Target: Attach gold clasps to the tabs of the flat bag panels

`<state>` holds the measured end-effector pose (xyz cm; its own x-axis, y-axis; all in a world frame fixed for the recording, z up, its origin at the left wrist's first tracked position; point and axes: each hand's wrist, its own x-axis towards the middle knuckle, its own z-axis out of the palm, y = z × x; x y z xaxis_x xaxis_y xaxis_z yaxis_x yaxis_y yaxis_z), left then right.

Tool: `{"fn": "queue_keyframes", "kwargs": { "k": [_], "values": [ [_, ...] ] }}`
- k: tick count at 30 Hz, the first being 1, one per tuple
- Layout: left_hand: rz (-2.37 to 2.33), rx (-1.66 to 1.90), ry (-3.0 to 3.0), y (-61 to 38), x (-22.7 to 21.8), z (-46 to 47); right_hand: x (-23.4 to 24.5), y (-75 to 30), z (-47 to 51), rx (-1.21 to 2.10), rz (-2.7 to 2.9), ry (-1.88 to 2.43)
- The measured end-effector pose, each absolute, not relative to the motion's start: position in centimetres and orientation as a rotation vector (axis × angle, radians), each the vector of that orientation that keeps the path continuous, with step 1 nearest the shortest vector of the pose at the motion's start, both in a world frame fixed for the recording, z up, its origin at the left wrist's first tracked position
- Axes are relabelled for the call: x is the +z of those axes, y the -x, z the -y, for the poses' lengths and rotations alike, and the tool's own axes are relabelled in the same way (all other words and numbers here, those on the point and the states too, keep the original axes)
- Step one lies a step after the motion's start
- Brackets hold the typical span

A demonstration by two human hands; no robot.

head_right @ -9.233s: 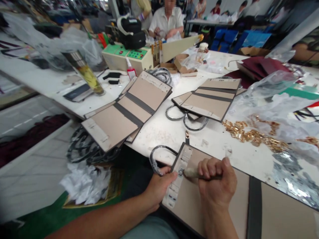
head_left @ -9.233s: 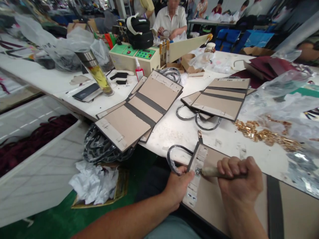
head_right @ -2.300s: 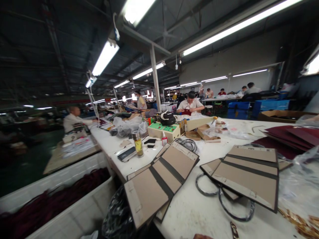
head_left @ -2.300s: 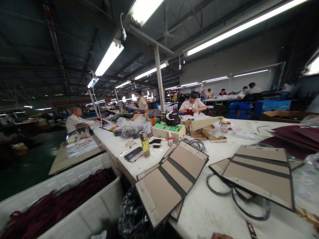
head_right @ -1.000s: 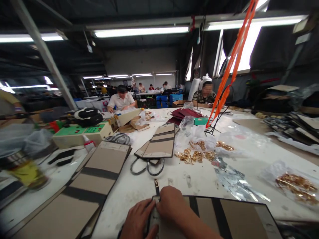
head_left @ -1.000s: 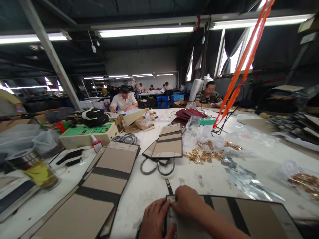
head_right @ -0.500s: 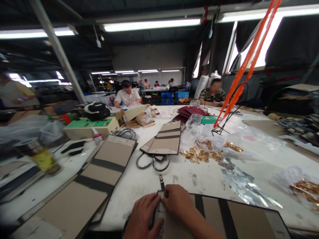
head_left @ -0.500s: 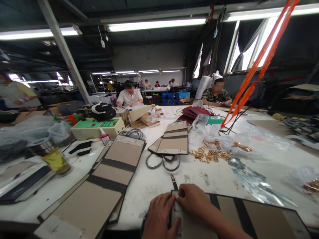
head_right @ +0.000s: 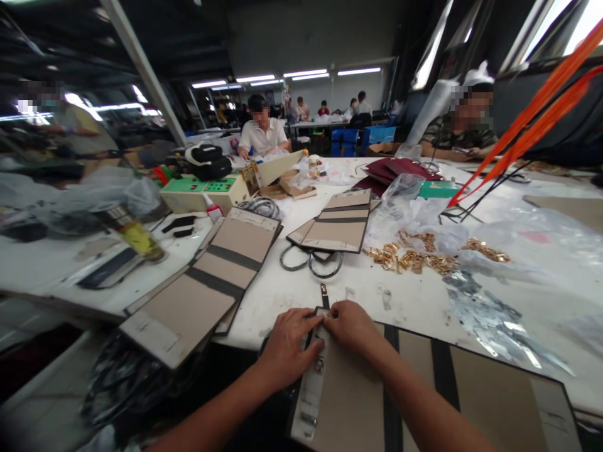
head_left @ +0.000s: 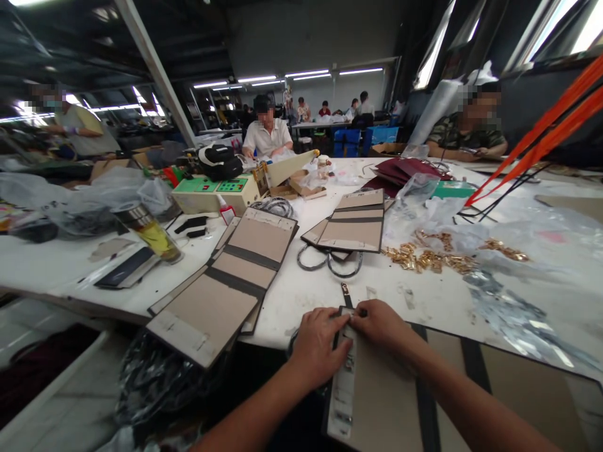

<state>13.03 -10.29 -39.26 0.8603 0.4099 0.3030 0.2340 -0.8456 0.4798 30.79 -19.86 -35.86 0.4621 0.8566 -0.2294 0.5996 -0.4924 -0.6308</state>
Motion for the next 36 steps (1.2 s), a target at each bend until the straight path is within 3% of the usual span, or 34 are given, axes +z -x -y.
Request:
{"fn": "queue_keyframes", "kwargs": {
  "k": [19, 36],
  "values": [
    [-0.53, 0.696, -2.581, -15.2, -39.2, 9.8, -36.8, -32.8, 22.1, 1.19, 1.006, 1.847],
    [-0.546, 0.646, -2.599, -15.8, -39.2, 9.4, -37.5, -32.5, 21.8, 1.101, 0.881, 1.963]
  ]
}}
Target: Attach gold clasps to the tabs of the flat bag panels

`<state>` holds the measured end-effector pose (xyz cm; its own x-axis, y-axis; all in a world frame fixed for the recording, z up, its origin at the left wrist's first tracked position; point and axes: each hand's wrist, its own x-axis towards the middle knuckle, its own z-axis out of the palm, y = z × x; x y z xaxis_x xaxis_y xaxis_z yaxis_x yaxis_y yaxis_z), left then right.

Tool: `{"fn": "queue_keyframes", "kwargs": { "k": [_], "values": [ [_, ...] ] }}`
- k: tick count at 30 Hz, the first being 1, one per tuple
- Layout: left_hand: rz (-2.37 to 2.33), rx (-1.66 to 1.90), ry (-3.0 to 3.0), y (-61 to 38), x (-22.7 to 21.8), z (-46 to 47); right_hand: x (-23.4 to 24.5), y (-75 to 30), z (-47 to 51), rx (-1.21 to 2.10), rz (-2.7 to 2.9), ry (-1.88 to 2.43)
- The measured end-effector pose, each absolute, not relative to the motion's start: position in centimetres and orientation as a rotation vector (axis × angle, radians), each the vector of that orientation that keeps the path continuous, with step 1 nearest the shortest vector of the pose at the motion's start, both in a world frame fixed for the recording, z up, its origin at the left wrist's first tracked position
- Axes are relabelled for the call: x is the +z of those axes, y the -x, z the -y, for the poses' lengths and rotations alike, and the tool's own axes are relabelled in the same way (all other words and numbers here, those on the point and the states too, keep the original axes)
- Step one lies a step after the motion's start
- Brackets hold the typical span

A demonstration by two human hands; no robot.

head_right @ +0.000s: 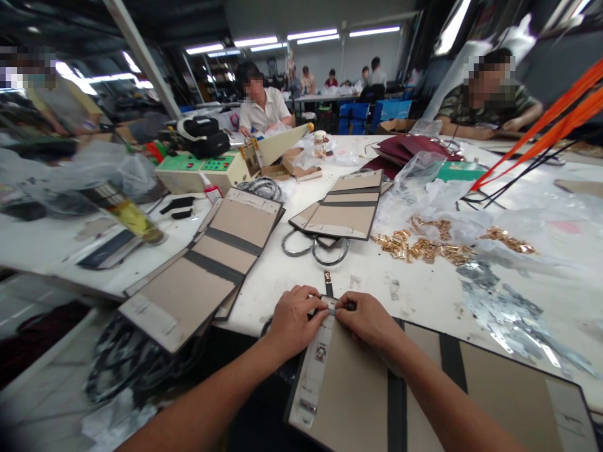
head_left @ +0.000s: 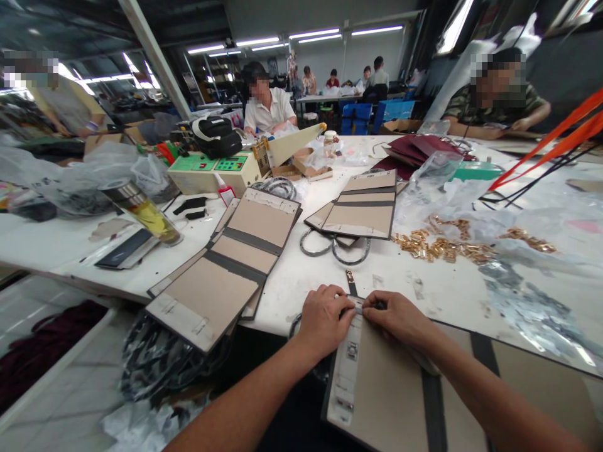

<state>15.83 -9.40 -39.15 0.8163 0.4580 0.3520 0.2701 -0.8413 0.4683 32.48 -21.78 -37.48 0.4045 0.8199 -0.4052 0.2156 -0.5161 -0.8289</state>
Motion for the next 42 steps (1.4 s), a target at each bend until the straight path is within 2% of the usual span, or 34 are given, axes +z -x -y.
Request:
{"fn": "queue_keyframes", "kwargs": {
  "k": [6, 11, 24, 30, 39, 42],
  "values": [
    [-0.56, 0.625, -2.573, -16.0, -39.1, 9.2, -37.6, -32.7, 21.8, 1.159, 0.873, 1.9],
    [-0.573, 0.552, -2.507, -15.9, -38.8, 9.0, -38.0, -32.2, 21.3, 1.086, 0.824, 2.017],
    [-0.712, -0.109, -2.325, -18.2, -35.3, 5.7, -38.0, -32.0, 21.4, 1.034, 0.849, 2.041],
    [-0.778, -0.398, -1.997, -19.3, -34.9, 5.9, -37.9, -32.0, 21.6, 1.02, 0.861, 2.048],
    [-0.785, -0.336, -1.842, -19.4, -35.5, 5.8, -37.2, -32.0, 21.7, 0.962, 0.889, 2.034],
    [-0.787, -0.321, -1.829, -19.4, -35.6, 5.6, -35.8, -32.3, 22.5, 0.819, 0.842, 1.931]
  ]
}}
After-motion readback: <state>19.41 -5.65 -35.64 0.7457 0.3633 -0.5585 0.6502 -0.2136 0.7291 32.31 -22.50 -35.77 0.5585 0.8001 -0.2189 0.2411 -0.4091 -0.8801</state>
